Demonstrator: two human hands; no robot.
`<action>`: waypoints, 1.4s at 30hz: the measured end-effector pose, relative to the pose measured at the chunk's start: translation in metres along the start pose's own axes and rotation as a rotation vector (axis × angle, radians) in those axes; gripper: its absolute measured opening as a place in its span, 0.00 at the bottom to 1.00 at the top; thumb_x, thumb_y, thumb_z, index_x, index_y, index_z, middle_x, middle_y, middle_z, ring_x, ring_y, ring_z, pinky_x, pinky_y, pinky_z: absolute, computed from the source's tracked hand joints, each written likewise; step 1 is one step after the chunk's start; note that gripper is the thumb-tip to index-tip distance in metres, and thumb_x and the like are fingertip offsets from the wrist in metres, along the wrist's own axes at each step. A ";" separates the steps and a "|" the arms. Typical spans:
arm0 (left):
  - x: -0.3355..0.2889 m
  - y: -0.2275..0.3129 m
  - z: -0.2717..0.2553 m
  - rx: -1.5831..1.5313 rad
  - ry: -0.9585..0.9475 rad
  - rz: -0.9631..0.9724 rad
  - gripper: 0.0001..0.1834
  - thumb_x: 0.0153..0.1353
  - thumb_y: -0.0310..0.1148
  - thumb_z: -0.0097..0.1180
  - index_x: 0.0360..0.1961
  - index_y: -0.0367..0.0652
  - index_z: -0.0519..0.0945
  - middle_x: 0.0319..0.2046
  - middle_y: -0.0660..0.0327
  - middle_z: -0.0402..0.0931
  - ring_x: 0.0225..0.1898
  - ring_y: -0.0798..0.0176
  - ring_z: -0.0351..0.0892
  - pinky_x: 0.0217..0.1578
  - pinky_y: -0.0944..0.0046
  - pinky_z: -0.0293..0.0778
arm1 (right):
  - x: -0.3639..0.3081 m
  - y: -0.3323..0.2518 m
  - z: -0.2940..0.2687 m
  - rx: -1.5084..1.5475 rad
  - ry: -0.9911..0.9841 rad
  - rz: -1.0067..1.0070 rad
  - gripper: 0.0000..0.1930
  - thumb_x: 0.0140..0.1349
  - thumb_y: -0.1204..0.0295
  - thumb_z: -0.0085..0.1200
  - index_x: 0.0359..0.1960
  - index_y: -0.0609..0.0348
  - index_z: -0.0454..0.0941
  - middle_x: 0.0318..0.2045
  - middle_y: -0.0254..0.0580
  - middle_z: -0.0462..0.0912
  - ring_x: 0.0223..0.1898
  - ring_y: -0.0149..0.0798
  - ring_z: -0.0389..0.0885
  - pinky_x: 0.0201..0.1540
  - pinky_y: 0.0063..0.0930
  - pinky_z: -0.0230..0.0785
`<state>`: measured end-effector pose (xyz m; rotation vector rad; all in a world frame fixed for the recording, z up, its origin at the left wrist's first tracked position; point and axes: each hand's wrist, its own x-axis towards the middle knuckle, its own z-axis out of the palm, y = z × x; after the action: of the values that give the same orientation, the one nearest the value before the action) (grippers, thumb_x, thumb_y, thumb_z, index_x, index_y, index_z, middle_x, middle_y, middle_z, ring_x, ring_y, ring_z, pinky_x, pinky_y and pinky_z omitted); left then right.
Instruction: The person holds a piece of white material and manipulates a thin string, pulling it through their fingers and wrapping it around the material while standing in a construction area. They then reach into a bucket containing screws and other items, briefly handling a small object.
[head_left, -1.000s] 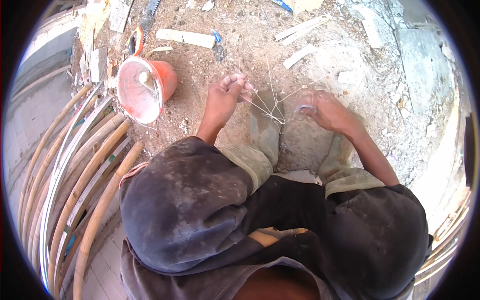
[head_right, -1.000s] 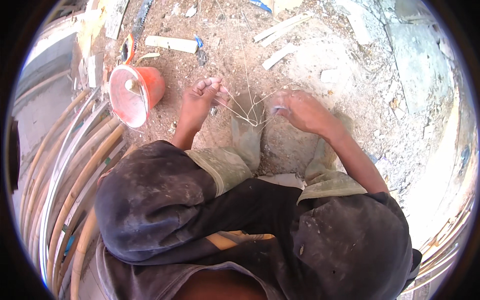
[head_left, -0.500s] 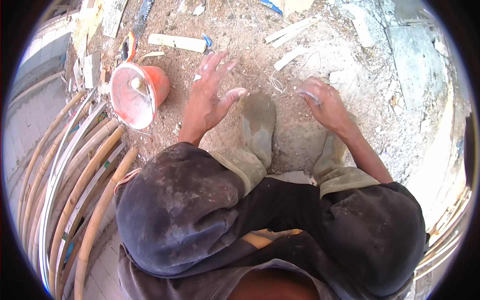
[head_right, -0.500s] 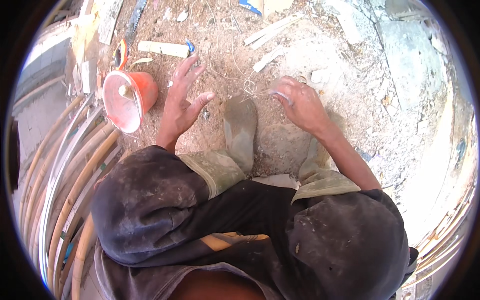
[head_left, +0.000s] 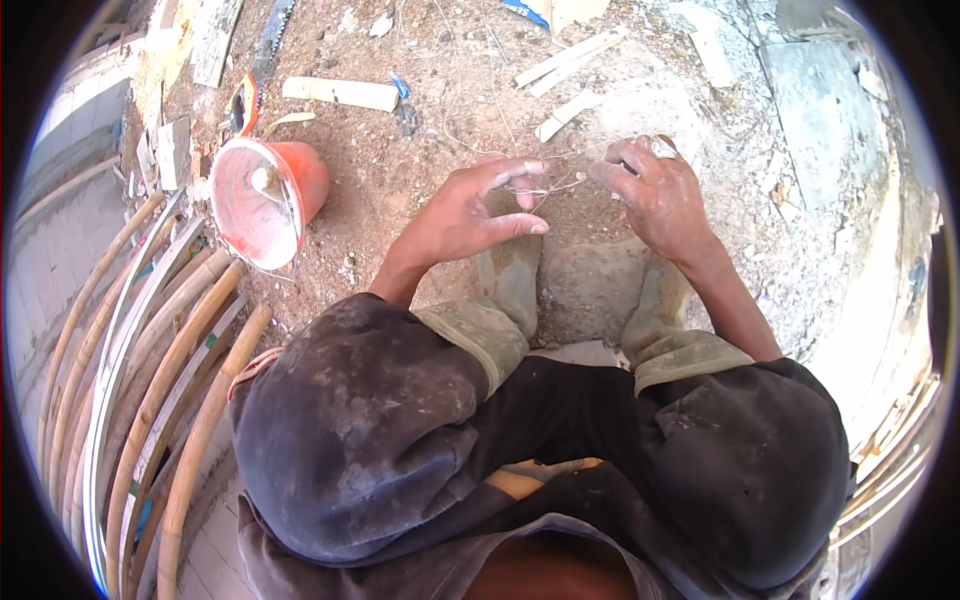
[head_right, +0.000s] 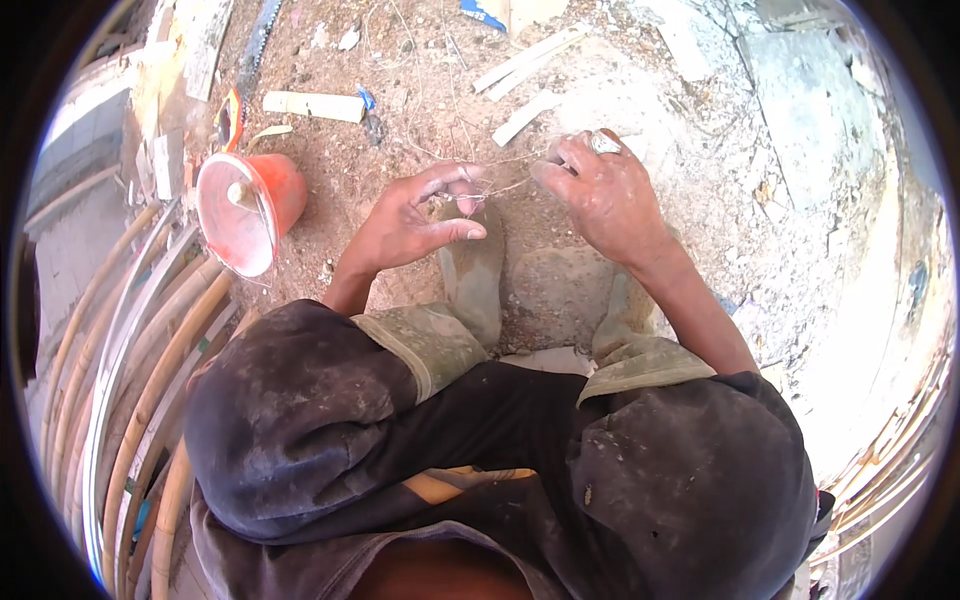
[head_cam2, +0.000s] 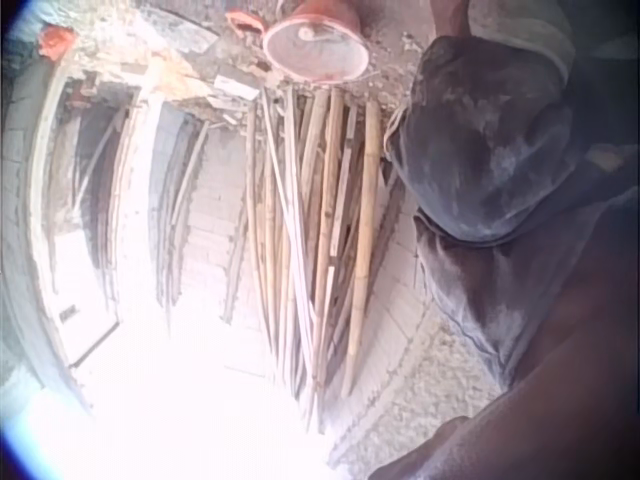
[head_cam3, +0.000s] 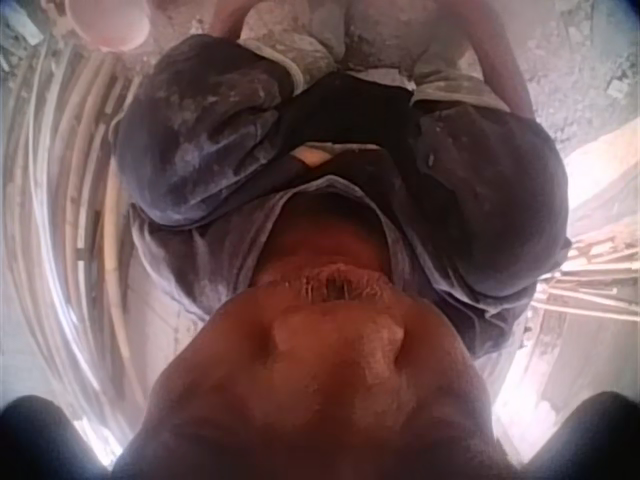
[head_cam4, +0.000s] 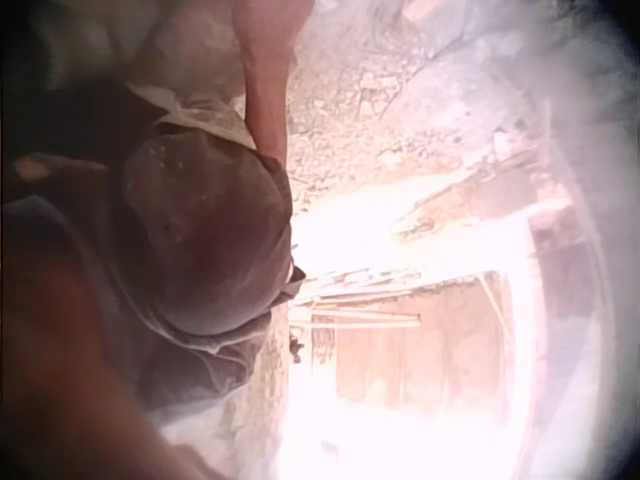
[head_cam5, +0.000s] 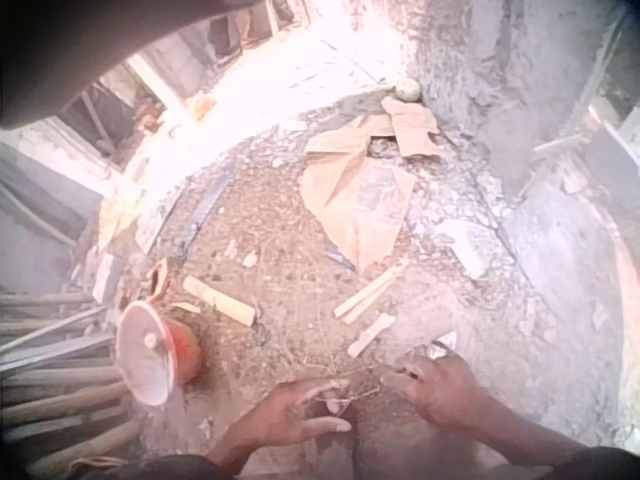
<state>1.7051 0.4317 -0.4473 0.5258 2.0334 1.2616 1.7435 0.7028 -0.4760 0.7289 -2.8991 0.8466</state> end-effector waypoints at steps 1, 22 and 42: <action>-0.001 -0.001 0.000 -0.126 -0.014 -0.049 0.32 0.49 0.31 0.76 0.57 0.42 0.79 0.42 0.61 0.80 0.48 0.64 0.78 0.59 0.57 0.66 | 0.000 0.002 -0.001 -0.032 -0.010 -0.006 0.14 0.55 0.77 0.52 0.42 0.47 0.82 0.37 0.35 0.78 0.32 0.39 0.84 0.55 0.41 0.72; -0.010 0.015 -0.011 0.485 0.185 0.412 0.10 0.59 0.28 0.64 0.43 0.46 0.84 0.39 0.62 0.84 0.39 0.59 0.82 0.48 0.60 0.71 | 0.001 0.002 -0.014 -0.056 -0.181 -0.003 0.13 0.56 0.78 0.53 0.41 0.48 0.83 0.37 0.38 0.78 0.32 0.39 0.84 0.52 0.38 0.74; -0.015 0.005 -0.002 0.250 0.185 0.151 0.04 0.65 0.26 0.59 0.38 0.38 0.78 0.32 0.58 0.78 0.33 0.62 0.78 0.36 0.64 0.73 | -0.004 0.003 -0.017 -0.027 -0.222 0.045 0.16 0.55 0.81 0.50 0.40 0.49 0.85 0.36 0.40 0.78 0.33 0.42 0.83 0.57 0.44 0.70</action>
<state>1.7137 0.4236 -0.4371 0.7129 2.3631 1.1852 1.7441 0.7157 -0.4635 0.8066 -3.1255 0.7756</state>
